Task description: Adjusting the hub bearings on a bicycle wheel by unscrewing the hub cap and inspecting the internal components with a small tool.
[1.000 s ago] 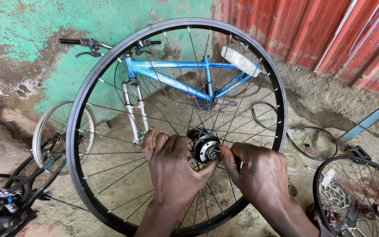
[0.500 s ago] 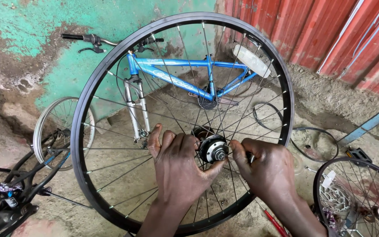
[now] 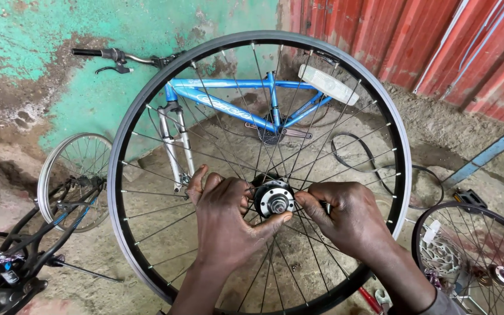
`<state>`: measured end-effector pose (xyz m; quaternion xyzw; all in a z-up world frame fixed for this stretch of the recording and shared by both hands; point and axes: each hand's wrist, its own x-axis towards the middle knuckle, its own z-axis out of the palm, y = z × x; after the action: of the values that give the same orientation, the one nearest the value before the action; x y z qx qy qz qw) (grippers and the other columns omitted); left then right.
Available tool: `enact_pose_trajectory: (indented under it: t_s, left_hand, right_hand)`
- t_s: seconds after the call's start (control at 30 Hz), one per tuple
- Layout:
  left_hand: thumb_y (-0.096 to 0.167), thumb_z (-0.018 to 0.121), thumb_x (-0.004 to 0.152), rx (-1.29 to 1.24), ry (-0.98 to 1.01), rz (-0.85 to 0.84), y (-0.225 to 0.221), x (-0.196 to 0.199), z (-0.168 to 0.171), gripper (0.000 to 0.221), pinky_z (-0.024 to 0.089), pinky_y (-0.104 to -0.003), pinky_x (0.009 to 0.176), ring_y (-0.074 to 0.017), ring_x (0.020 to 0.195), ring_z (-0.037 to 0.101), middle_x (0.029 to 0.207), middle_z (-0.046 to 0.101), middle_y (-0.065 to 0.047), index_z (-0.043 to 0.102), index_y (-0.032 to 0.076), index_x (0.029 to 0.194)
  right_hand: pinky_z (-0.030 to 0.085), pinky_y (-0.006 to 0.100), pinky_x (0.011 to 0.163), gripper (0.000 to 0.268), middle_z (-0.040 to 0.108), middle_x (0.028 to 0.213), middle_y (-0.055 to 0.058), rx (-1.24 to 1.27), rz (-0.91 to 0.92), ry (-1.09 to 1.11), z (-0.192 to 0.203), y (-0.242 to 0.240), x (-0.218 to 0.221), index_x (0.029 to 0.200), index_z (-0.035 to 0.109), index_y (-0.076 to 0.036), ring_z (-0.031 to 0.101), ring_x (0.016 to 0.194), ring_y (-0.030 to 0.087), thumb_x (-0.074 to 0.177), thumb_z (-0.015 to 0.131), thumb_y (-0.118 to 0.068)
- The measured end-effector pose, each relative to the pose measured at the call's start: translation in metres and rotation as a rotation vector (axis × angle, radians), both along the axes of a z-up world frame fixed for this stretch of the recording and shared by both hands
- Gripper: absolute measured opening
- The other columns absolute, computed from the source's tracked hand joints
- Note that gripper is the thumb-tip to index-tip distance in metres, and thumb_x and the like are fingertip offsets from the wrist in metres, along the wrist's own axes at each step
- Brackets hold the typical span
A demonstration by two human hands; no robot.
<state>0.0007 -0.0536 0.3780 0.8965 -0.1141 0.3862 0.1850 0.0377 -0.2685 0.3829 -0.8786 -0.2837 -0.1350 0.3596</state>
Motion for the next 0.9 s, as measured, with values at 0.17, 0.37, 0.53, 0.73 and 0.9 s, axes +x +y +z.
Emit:
enact_pose_trajectory:
  t_s: [0.17,0.37,0.53,0.73,0.9]
  left_hand:
    - [0.071,0.082,0.066,-0.037,0.003,-0.037,0.000,0.001,-0.003,0.066,0.031,-0.050,0.116,-0.0208,0.073,0.057,0.060,0.052,0.002,0.052,0.012,0.071]
    - [0.071,0.081,0.067,-0.034,0.039,-0.055,0.001,0.000,0.000,0.065,0.030,-0.051,0.116,-0.0209,0.072,0.059,0.059,0.055,0.001,0.055,0.012,0.074]
    - [0.071,0.080,0.067,-0.036,0.071,-0.067,0.002,0.002,-0.004,0.064,0.032,-0.051,0.114,-0.0213,0.073,0.057,0.059,0.053,0.001,0.053,0.013,0.072]
    - [0.073,0.081,0.065,-0.060,0.101,-0.023,0.003,0.004,-0.006,0.066,0.032,-0.048,0.109,-0.0220,0.077,0.058,0.063,0.057,0.001,0.055,0.013,0.074]
    - [0.074,0.082,0.065,-0.121,0.224,0.186,-0.003,0.017,-0.036,0.065,0.030,-0.048,0.109,-0.0225,0.093,0.061,0.083,0.070,-0.001,0.065,0.015,0.085]
  right_hand:
    - [0.029,0.037,0.048,0.049,0.038,0.050,0.001,-0.025,0.047,-0.055,-0.002,-0.003,0.002,0.061,0.051,-0.014,0.035,0.045,0.017,0.101,0.060,-0.042]
    - [0.040,0.036,0.050,0.037,0.062,0.055,-0.001,0.018,0.142,0.042,0.005,-0.004,0.002,0.073,0.071,-0.014,0.058,0.048,0.017,0.098,0.061,-0.039]
    - [0.045,0.031,0.044,0.039,0.058,0.057,-0.002,0.069,0.128,0.048,0.004,0.000,-0.002,0.067,0.062,-0.015,0.056,0.046,0.014,0.098,0.059,-0.040]
    - [0.028,0.037,0.047,0.055,0.031,0.050,0.001,0.014,-0.105,0.000,0.004,-0.001,-0.007,0.057,0.041,-0.014,0.029,0.047,0.014,0.101,0.065,-0.038]
    - [0.040,0.042,0.055,0.054,0.059,0.051,0.005,-0.176,-0.324,0.177,0.007,0.011,-0.014,0.068,0.065,-0.020,0.047,0.048,0.024,0.079,0.076,-0.071]
